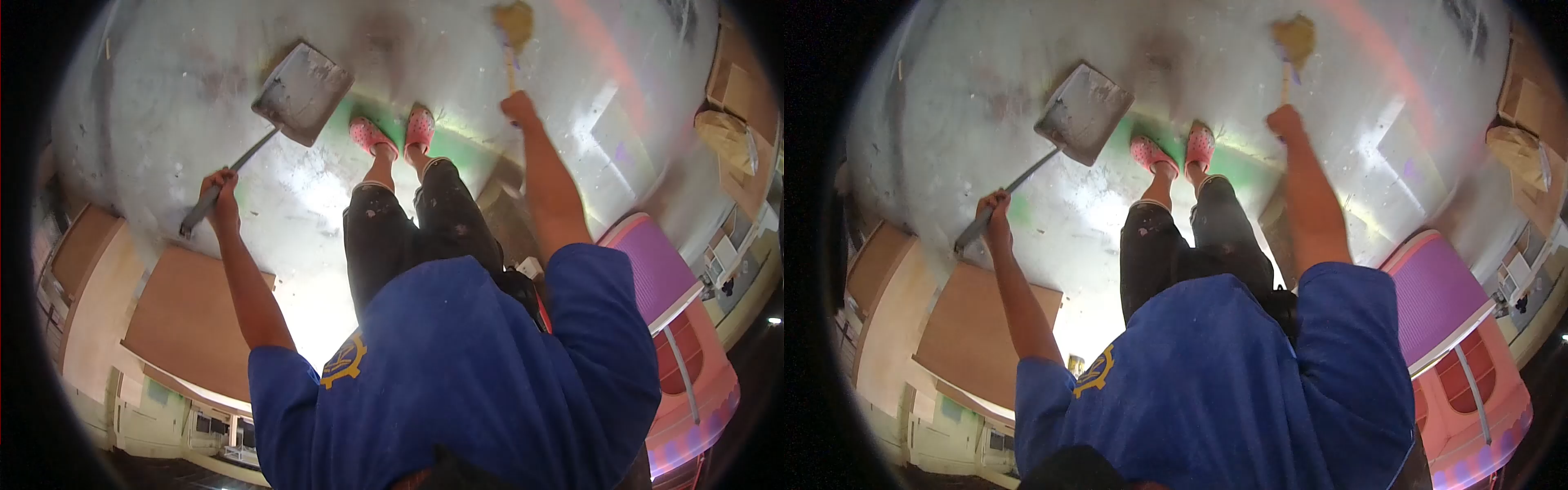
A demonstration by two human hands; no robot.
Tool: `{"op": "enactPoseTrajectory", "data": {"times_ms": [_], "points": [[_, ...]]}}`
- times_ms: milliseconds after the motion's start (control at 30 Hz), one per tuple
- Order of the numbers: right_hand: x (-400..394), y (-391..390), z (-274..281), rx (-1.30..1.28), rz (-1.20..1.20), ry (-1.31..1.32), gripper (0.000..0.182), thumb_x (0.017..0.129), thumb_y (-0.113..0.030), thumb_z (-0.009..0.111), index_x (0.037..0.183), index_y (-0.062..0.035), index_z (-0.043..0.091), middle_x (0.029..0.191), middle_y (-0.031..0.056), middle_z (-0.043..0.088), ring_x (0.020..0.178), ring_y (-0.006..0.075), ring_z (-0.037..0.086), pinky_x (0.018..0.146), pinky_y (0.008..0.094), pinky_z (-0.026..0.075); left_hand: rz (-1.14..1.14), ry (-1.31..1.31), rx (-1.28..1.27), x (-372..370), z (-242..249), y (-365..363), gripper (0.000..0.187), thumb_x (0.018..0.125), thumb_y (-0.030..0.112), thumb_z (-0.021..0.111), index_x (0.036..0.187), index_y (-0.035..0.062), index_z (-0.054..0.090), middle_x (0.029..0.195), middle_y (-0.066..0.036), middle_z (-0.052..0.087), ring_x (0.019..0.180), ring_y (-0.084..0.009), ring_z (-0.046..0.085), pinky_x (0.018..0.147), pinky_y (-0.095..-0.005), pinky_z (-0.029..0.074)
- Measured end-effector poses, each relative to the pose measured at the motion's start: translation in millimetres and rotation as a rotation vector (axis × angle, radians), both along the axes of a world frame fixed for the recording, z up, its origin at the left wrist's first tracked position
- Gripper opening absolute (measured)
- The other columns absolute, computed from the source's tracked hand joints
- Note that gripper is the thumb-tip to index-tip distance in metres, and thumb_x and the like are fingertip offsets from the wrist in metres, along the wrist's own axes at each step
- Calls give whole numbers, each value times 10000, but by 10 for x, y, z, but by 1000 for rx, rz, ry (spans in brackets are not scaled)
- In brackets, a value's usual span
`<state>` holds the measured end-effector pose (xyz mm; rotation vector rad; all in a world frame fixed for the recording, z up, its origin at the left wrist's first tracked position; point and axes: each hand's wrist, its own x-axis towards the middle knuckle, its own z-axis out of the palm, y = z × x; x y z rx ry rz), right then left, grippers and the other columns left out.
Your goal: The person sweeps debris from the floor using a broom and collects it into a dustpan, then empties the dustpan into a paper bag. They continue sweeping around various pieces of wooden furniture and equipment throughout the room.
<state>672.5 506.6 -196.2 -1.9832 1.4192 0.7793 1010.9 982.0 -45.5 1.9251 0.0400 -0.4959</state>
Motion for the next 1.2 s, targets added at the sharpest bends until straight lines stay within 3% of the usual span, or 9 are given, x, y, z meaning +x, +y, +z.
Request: {"op": "enactPoseTrajectory", "data": {"times_ms": [167,300,500,567,833,900,967,1033,1200], "points": [[646,1683,813,228,157,-33,583,772,-139,449,1246,141,258,971,248,578,845,363,592,728,418,480,-168,-48,65,69,-201,-200,171,693,-65,575,713,49,448,786,-74,568,774,-152,529,772,-272,417],[571,2511,774,226,361,-30,423,743,-144,463,1120,48,466,902,190,618,928,339,571,772,406,454,-281,-49,112,152,-525,-191,153,689,-43,576,687,48,453,759,-59,570,730,-134,525,716,-253,420],[184,2544,1766,244,223,-164,501,734,-145,466,1230,-86,428,921,248,582,826,370,579,738,445,457,-305,-130,119,303,-567,78,161,682,-47,572,662,47,443,722,-43,567,687,-125,521,679,-243,426],[-181,2462,1468,27,504,-123,555,730,-159,481,1273,-96,386,922,245,578,823,365,580,755,443,455,-240,-101,75,401,-519,338,162,683,-50,568,661,46,439,722,-42,567,687,-124,523,683,-242,427],[1354,1863,493,9,262,154,226,695,-132,543,834,44,571,792,237,602,760,355,607,655,421,487,-172,-152,24,598,-271,931,147,697,-32,562,670,44,439,720,-40,564,687,-120,534,676,-245,437],[1485,2406,297,-71,435,-12,189,690,-120,533,723,63,572,727,231,604,721,336,620,627,400,494,-184,-156,67,622,-322,1002,134,695,-30,554,672,42,443,721,-45,566,684,-131,543,672,-252,446],[1482,3010,200,88,1216,89,222,693,-216,551,741,-13,625,753,172,628,707,341,612,643,422,487,-261,-242,124,616,-369,1044,116,690,-25,549,671,45,459,709,-50,579,664,-146,560,650,-262,456],[1360,3568,505,119,621,32,225,711,-194,531,826,-27,629,762,170,626,712,351,602,687,430,473,-321,-323,154,683,-455,1002,99,687,-18,546,670,50,476,697,-55,592,647,-160,576,629,-269,464],[859,3811,1792,149,261,-120,524,699,-146,522,1219,-112,462,932,231,584,895,371,561,807,416,431,-302,-329,168,744,-736,1110,67,687,-3,540,668,58,517,674,-63,613,627,-182,602,599,-277,472]]}}
